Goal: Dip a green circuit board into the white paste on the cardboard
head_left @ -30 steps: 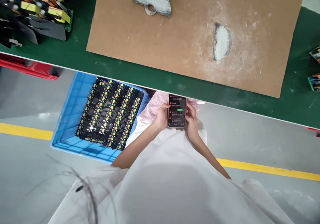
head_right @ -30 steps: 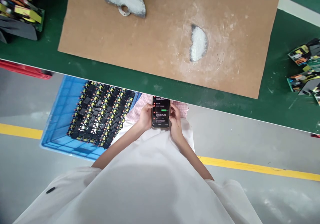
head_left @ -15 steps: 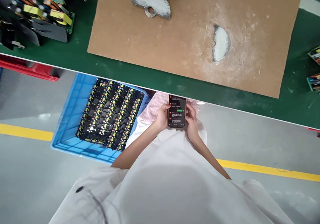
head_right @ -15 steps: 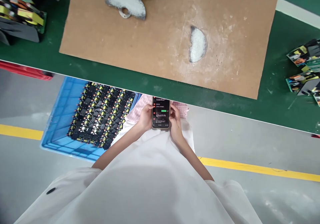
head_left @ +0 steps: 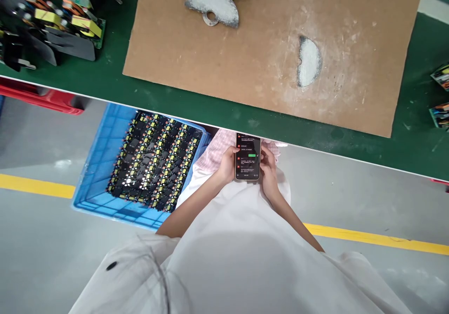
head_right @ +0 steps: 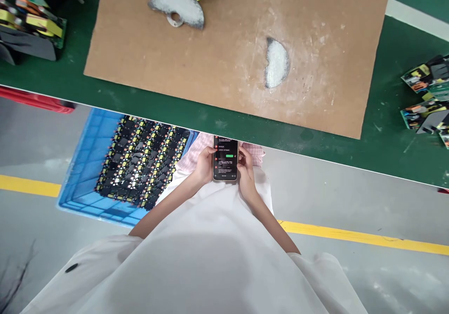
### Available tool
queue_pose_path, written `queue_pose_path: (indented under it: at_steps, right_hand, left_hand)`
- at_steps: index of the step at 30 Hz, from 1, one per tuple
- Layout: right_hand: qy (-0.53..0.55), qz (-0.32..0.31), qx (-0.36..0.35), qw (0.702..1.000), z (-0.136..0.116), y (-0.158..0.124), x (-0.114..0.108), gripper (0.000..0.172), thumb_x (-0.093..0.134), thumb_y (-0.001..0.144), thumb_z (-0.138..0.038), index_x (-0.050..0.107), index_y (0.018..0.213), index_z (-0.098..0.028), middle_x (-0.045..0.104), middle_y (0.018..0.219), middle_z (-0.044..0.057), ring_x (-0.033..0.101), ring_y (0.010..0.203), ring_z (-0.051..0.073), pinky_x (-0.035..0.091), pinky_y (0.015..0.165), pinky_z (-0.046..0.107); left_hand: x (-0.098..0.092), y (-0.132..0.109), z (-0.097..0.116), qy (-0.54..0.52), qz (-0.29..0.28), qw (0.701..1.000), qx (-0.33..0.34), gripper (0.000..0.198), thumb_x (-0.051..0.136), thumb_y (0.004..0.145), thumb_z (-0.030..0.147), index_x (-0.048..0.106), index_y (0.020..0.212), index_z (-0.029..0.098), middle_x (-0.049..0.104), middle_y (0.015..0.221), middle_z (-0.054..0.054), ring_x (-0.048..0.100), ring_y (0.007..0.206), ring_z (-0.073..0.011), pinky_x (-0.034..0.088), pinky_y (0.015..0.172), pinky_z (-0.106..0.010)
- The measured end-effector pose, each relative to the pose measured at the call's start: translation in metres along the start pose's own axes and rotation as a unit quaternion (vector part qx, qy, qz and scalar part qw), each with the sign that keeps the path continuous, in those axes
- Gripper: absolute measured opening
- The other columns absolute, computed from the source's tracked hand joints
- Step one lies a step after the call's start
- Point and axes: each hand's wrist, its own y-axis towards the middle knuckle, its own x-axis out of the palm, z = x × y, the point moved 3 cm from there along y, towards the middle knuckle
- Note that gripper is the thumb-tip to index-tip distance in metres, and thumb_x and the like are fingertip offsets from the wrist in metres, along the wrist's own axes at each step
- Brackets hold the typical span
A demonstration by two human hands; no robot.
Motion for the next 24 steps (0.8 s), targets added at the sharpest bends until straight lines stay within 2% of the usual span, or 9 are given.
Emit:
queue_pose_path:
  at_steps: [9, 14, 20, 24]
  right_hand:
    - [-0.015, 0.004, 0.010, 1.000, -0.0027, -0.0006, 0.0007, 0.046, 0.050, 0.077, -0.027, 0.055, 0.123, -0.025, 0.055, 0.120, 0.003, 0.050, 0.107, 0.021, 0.041, 0.095, 0.035]
    - [0.001, 0.001, 0.000, 1.000, -0.0012, -0.0011, 0.0007, 0.045, 0.050, 0.078, -0.026, 0.056, 0.123, -0.026, 0.054, 0.122, 0.001, 0.050, 0.107, 0.019, 0.039, 0.097, 0.034]
    - [-0.001, -0.002, -0.004, 1.000, 0.0002, -0.0009, 0.0006, 0.046, 0.049, 0.078, -0.026, 0.055, 0.124, -0.026, 0.056, 0.120, 0.002, 0.051, 0.105, 0.020, 0.041, 0.095, 0.034]
    - [-0.002, -0.004, -0.007, 1.000, 0.0007, -0.0006, 0.0007, 0.046, 0.049, 0.078, -0.026, 0.055, 0.124, -0.025, 0.056, 0.121, 0.003, 0.051, 0.107, 0.020, 0.041, 0.095, 0.035]
  left_hand:
    - [0.0011, -0.0011, -0.0005, 0.007, -0.020, 1.000, -0.006, 0.035, 0.045, 0.068, 0.022, 0.064, 0.094, 0.007, 0.070, 0.076, -0.010, 0.067, 0.073, -0.0261, 0.055, 0.070, -0.036]
    - [0.0024, -0.0020, -0.0004, 0.024, -0.043, 0.999, -0.004, 0.037, 0.044, 0.069, 0.025, 0.064, 0.093, 0.007, 0.070, 0.077, -0.011, 0.067, 0.074, -0.0265, 0.054, 0.070, -0.036]
    - [-0.0013, -0.0007, -0.0002, 0.054, -0.025, 0.998, 0.014, 0.034, 0.045, 0.069, 0.026, 0.064, 0.088, 0.007, 0.069, 0.076, -0.012, 0.066, 0.069, -0.0244, 0.054, 0.064, -0.032]
    - [-0.0009, -0.0005, -0.0006, 0.066, -0.044, 0.997, 0.021, 0.034, 0.046, 0.068, 0.027, 0.065, 0.088, 0.007, 0.069, 0.077, -0.012, 0.066, 0.071, -0.0252, 0.054, 0.065, -0.033]
